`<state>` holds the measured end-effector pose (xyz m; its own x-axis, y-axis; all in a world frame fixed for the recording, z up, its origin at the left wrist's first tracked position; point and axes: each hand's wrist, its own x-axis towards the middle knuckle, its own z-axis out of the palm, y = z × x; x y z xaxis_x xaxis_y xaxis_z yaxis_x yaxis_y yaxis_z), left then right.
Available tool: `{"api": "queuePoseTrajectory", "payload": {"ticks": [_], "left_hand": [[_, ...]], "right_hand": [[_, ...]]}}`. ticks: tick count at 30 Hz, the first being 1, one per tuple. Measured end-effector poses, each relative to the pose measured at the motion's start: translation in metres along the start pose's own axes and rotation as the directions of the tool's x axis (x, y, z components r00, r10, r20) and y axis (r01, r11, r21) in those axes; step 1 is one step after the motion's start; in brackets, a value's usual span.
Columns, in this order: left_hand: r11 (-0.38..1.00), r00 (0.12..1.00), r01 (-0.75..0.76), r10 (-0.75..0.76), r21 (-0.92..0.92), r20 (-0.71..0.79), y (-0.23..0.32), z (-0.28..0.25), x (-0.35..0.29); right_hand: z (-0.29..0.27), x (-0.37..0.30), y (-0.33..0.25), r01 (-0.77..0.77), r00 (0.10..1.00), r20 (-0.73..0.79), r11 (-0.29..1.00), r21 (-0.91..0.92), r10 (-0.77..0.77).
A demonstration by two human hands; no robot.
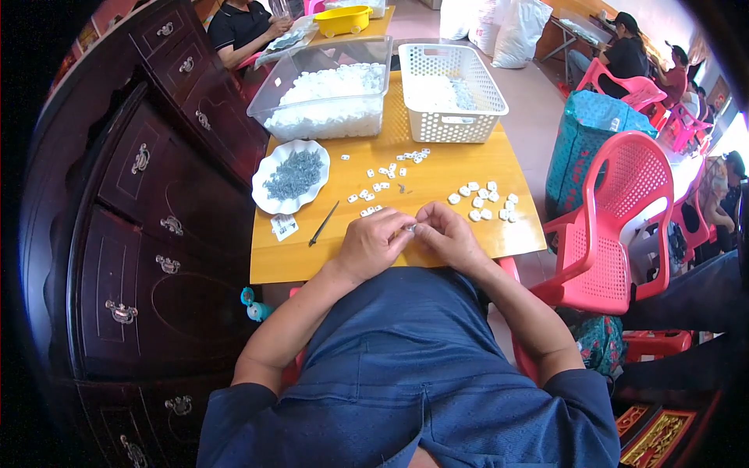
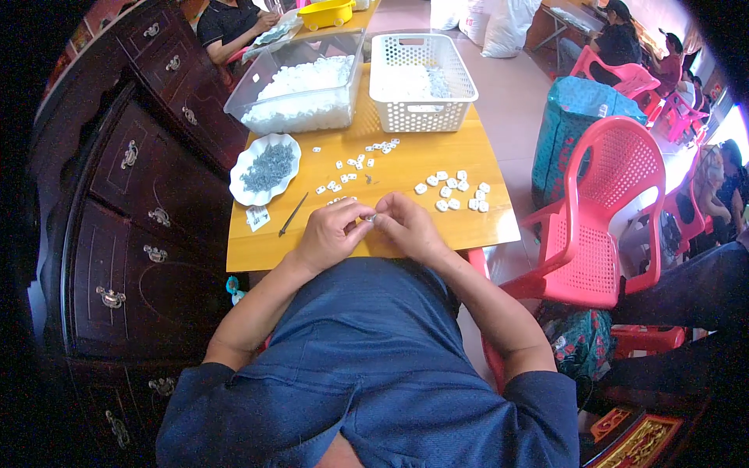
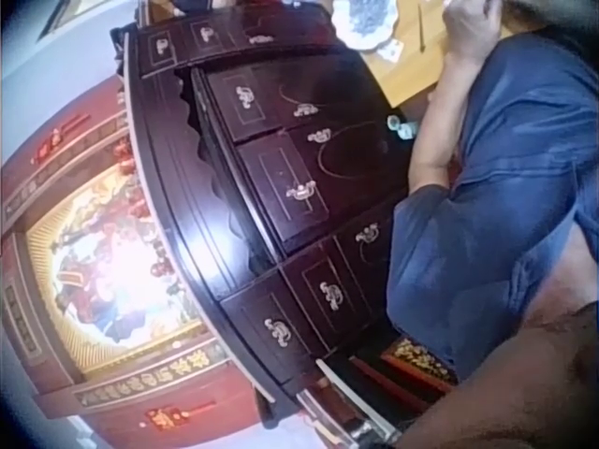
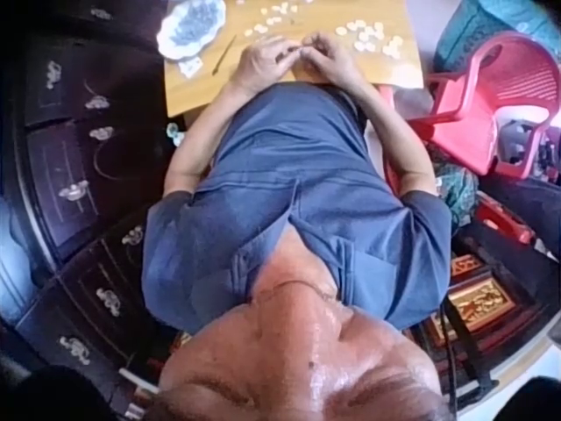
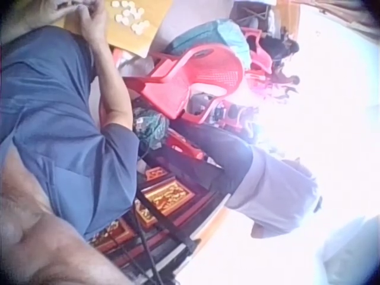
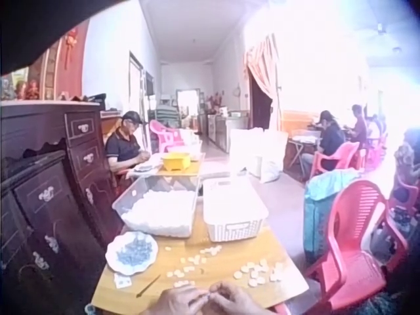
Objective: Assembling small white plastic components by hand on a yellow table.
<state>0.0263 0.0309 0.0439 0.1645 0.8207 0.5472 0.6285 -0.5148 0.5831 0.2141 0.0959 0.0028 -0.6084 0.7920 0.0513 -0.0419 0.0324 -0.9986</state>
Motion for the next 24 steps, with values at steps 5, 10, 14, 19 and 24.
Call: {"api": "queuePoseTrajectory", "payload": {"ticks": [5,10,14,19,24], "left_hand": [[0.994,0.997,0.079,-0.078,-0.08,0.015,-0.002,0.001,0.001],[0.982,0.988,0.153,-0.151,-0.114,0.032,-0.008,0.006,-0.003],[0.964,0.971,0.228,-0.235,-0.139,-0.038,-0.01,0.005,-0.005],[0.987,0.985,0.157,-0.159,0.026,0.07,-0.012,0.006,-0.01],[0.974,0.992,0.064,-0.086,0.217,0.09,-0.013,0.007,-0.011]], "right_hand": [[-0.001,0.001,-0.004,-0.027,0.999,0.041,0.999,0.036,0.025],[0.0,0.0,-0.009,-0.03,0.997,0.071,0.999,-0.045,0.033],[-0.003,-0.001,-0.008,-0.06,0.994,0.088,0.997,-0.052,0.064],[-0.013,0.004,-0.009,-0.016,0.998,-0.066,1.0,0.002,0.017],[-0.013,0.005,-0.008,-0.02,0.998,-0.052,0.999,0.035,0.022]]}}
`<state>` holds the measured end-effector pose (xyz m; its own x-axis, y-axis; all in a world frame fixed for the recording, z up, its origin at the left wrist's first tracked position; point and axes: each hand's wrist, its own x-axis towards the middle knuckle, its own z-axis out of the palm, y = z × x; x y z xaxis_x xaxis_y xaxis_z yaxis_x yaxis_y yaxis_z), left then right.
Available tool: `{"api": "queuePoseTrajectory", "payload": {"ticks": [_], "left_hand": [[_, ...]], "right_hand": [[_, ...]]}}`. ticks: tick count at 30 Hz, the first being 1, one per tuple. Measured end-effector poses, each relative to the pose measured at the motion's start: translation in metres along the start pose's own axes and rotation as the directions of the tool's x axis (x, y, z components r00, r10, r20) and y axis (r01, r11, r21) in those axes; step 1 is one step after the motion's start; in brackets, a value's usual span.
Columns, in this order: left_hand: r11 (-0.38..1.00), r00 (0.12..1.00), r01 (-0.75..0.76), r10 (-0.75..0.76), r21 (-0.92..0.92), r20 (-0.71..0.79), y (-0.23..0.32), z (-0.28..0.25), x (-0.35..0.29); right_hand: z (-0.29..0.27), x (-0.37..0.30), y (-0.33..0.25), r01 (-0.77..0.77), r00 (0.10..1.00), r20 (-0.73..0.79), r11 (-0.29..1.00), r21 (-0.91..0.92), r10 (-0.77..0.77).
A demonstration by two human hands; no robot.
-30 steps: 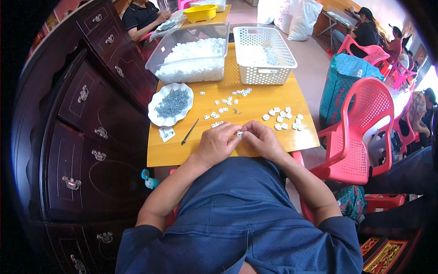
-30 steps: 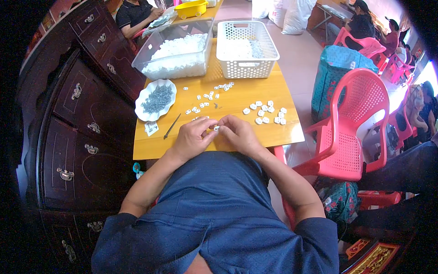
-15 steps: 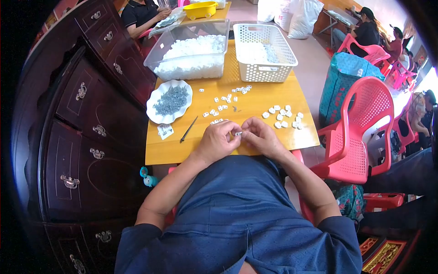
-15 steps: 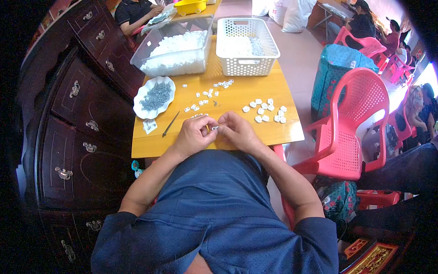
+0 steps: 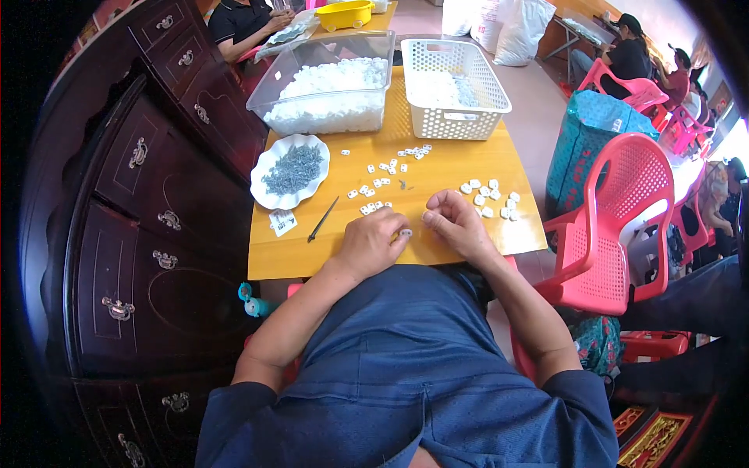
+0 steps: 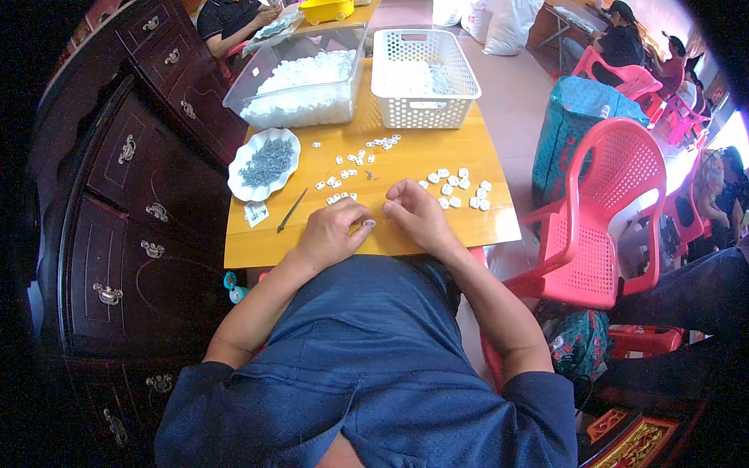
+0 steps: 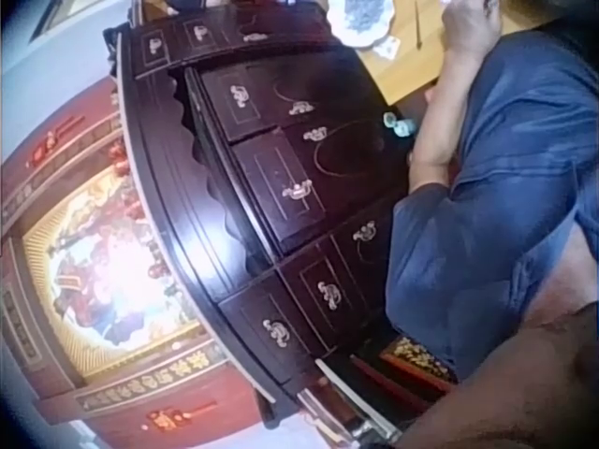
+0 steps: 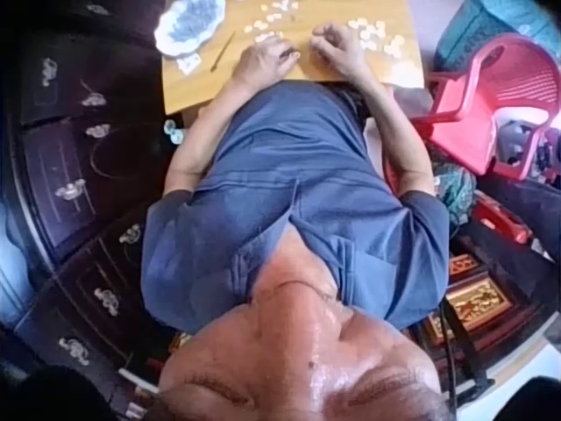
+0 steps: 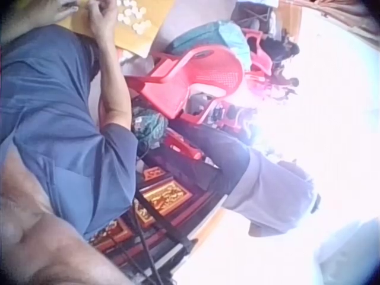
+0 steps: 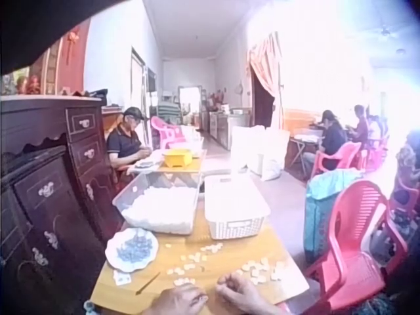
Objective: Assembling small white plastic components by hand on a yellow table.
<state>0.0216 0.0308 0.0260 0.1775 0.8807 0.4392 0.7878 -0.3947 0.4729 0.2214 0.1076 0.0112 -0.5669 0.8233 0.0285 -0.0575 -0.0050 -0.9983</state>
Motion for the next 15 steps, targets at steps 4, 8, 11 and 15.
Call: {"api": "queuePoseTrajectory", "payload": {"ticks": [4,8,11,15], "left_hand": [[0.989,0.998,0.022,-0.031,-0.144,-0.061,0.007,-0.006,0.002],[0.916,0.992,0.122,-0.127,-0.382,0.013,0.008,-0.006,0.003],[0.861,0.987,0.141,-0.158,-0.489,0.007,0.003,0.0,-0.001],[0.815,0.984,0.158,-0.175,-0.558,0.022,0.0,0.002,-0.003]], "right_hand": [[0.003,0.0,0.006,0.034,0.999,0.009,0.995,-0.091,-0.034],[0.005,-0.002,0.008,0.047,0.997,0.07,0.999,-0.016,-0.046],[0.008,-0.004,0.003,0.005,0.996,0.088,1.0,0.013,-0.006],[0.009,-0.005,-0.001,-0.007,0.995,0.102,1.0,-0.011,0.008]]}}
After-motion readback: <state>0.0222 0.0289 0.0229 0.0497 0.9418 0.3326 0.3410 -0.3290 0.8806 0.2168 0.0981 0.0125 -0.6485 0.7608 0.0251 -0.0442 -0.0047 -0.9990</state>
